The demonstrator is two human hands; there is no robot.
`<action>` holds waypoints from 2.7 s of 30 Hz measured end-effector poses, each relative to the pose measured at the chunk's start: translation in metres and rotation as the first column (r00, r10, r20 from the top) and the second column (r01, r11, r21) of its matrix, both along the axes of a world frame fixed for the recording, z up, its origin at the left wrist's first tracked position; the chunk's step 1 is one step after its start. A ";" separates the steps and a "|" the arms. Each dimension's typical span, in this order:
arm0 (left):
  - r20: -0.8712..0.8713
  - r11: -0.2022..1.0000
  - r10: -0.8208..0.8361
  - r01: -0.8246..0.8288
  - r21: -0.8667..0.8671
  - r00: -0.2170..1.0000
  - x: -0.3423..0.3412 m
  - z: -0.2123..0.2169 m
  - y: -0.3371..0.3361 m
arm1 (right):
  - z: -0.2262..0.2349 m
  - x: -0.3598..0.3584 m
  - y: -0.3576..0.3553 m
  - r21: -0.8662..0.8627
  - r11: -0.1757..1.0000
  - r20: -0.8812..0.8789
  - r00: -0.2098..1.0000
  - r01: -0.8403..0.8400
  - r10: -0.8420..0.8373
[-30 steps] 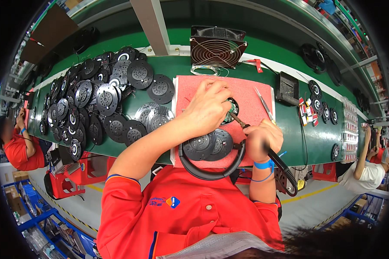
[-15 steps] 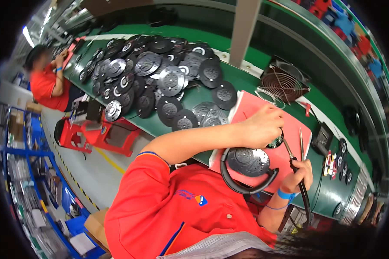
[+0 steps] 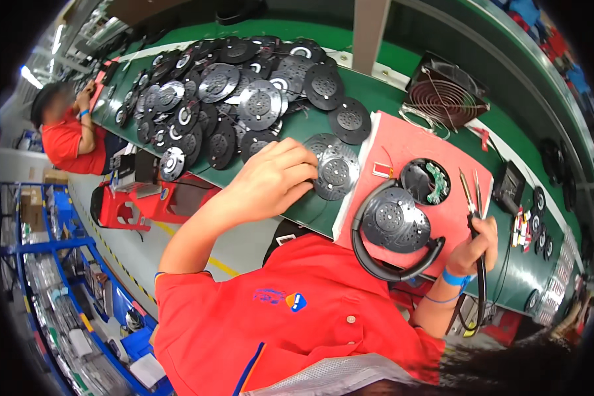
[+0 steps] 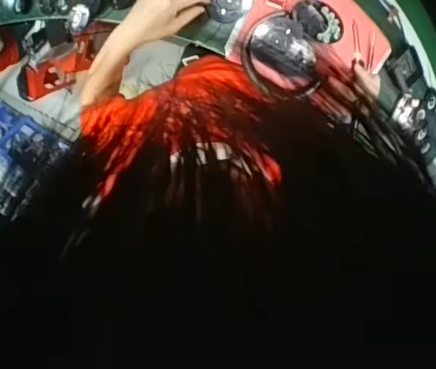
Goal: Soldering electronic components and wires onto headphone units at an assembly station.
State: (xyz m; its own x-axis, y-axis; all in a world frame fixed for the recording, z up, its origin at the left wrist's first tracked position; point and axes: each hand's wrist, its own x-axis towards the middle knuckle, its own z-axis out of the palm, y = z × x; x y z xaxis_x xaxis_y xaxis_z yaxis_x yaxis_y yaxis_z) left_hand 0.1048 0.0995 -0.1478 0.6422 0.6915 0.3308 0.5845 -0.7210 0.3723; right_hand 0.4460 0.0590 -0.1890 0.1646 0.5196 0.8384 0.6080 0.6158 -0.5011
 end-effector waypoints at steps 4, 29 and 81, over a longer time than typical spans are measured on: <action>0.048 0.998 -0.055 0.053 0.044 0.997 0.041 -0.011 0.018 | 0.000 -0.005 -0.003 -0.059 0.996 0.000 0.998 -0.067 0.067; 0.658 0.550 0.290 0.443 -0.709 0.695 0.130 -0.013 0.013 | 0.014 -0.050 -0.004 -0.318 0.822 -0.564 0.791 -0.472 0.236; 0.268 0.945 -0.082 0.161 -0.286 0.960 0.158 -0.034 0.051 | 0.029 -0.003 0.000 -0.136 0.978 0.078 0.983 -0.157 0.169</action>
State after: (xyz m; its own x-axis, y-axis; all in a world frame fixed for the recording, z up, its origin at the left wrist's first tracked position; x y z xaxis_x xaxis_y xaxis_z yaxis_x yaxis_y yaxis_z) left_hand 0.2624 0.1502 -0.1815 0.6518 0.7053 0.2786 0.3596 -0.6109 0.7054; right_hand 0.4431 0.0592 -0.1596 -0.0033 0.6380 0.7701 0.5503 0.6441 -0.5313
